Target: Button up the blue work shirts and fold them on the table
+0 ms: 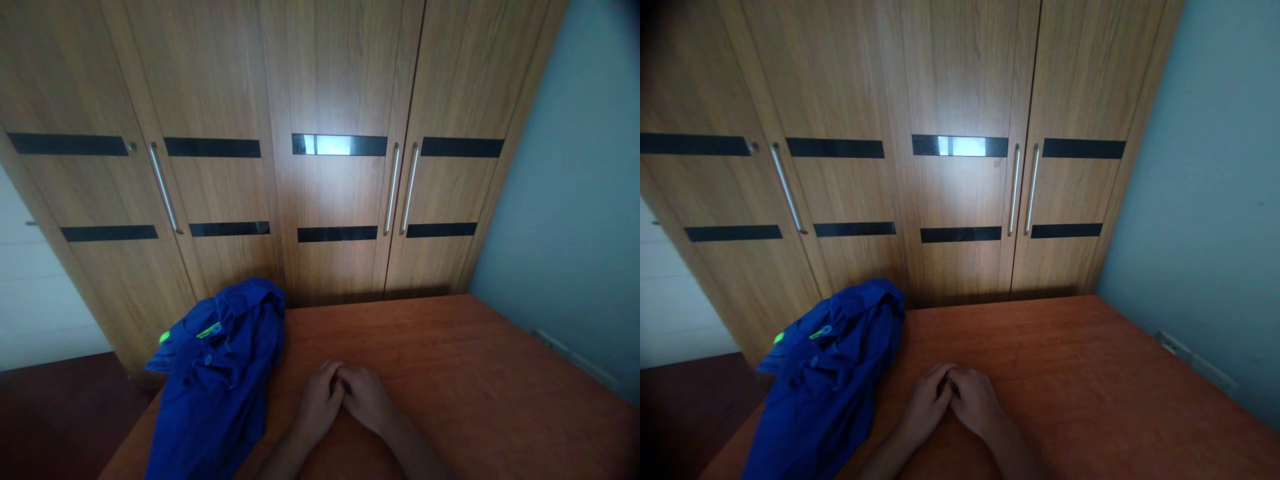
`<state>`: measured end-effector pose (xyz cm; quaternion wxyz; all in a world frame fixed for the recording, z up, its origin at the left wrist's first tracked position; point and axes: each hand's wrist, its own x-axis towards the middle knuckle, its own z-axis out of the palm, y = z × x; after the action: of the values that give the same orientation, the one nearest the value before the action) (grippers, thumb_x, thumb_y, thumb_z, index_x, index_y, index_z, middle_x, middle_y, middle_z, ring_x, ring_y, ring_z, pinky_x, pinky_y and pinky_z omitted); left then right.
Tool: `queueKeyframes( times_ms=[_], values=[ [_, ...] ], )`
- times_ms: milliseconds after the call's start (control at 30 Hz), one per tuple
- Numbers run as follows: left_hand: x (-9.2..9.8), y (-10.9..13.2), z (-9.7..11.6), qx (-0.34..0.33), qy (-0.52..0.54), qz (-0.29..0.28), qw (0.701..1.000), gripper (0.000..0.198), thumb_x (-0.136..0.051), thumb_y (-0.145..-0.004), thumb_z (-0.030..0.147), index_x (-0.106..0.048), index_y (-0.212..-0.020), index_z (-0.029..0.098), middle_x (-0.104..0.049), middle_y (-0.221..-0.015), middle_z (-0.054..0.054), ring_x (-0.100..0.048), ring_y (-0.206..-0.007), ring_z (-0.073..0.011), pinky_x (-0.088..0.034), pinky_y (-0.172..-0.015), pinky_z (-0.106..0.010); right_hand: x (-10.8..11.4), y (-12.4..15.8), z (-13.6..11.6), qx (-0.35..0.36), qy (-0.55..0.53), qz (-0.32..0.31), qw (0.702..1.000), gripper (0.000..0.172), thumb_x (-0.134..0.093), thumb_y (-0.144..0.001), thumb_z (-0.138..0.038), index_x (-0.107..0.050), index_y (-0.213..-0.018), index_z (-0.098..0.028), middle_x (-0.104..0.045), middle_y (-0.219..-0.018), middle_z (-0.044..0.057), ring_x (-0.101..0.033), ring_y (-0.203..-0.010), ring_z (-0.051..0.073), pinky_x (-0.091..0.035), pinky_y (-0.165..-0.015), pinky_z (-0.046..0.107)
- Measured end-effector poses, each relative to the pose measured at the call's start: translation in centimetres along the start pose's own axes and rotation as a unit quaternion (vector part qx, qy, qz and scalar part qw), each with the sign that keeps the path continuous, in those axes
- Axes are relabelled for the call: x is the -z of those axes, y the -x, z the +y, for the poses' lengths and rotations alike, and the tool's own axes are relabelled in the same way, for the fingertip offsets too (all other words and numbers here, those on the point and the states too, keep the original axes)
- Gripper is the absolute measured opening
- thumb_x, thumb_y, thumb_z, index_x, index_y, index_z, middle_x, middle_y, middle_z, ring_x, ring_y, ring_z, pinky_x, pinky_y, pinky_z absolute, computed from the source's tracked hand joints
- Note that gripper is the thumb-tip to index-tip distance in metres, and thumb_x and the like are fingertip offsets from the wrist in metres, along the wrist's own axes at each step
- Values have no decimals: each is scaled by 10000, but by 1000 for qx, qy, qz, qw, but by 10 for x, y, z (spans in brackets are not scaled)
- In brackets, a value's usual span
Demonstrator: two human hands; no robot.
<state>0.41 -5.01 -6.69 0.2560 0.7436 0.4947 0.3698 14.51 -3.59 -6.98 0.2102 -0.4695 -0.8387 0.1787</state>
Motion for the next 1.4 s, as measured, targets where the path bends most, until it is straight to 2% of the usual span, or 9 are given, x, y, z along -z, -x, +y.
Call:
queueKeyframes(
  times_ms=[267,533,900,1167,1300,1400],
  values=[
    [2,1,4,-5,4,2,1000,312,-428,-815,138,-634,-1038,211,-672,-1041,-68,-610,-993,-202,-465,-909,-340,-5,-1,4,1,1,11,1000,239,-475,-772,-109,-659,-895,-196,-720,-921,48,-658,-830,170,-392,-687,234],
    [1,1,1,1,-1,3,1000,325,-432,-812,127,-633,-1057,200,-669,-1071,-73,-603,-1022,-200,-449,-936,-338,-1,0,0,2,-6,14,1000,249,-468,-770,-102,-658,-899,-198,-718,-925,45,-651,-825,164,-385,-687,235],
    [0,0,1,-1,-3,4,1000,317,-436,-814,122,-641,-1041,204,-670,-1054,-68,-610,-1002,-198,-459,-916,-328,-4,-2,4,-10,8,-4,1000,251,-480,-762,-99,-663,-903,-195,-724,-928,50,-661,-833,170,-390,-685,232],
    [-1,5,2,-12,-8,33,999,361,-445,-846,144,-602,-1167,196,-647,-1170,-89,-592,-1096,-207,-447,-991,-363,0,-1,5,10,-45,22,999,249,-468,-794,-100,-667,-903,-202,-716,-880,26,-647,-779,146,-386,-662,217],
    [14,8,17,-51,-55,79,994,395,-434,-870,166,-558,-1240,229,-586,-1285,-75,-526,-1207,-211,-401,-1061,-384,8,0,12,-9,-53,46,997,264,-423,-871,-175,-669,-958,-214,-711,-870,28,-644,-775,157,-398,-677,232],
    [43,5,32,-76,-118,127,982,396,-419,-889,200,-519,-1270,229,-533,-1338,-77,-476,-1258,-220,-378,-1082,-404,10,0,16,-31,-25,56,998,261,-421,-894,-216,-679,-931,-210,-704,-812,25,-637,-740,157,-392,-672,237]
  ],
)
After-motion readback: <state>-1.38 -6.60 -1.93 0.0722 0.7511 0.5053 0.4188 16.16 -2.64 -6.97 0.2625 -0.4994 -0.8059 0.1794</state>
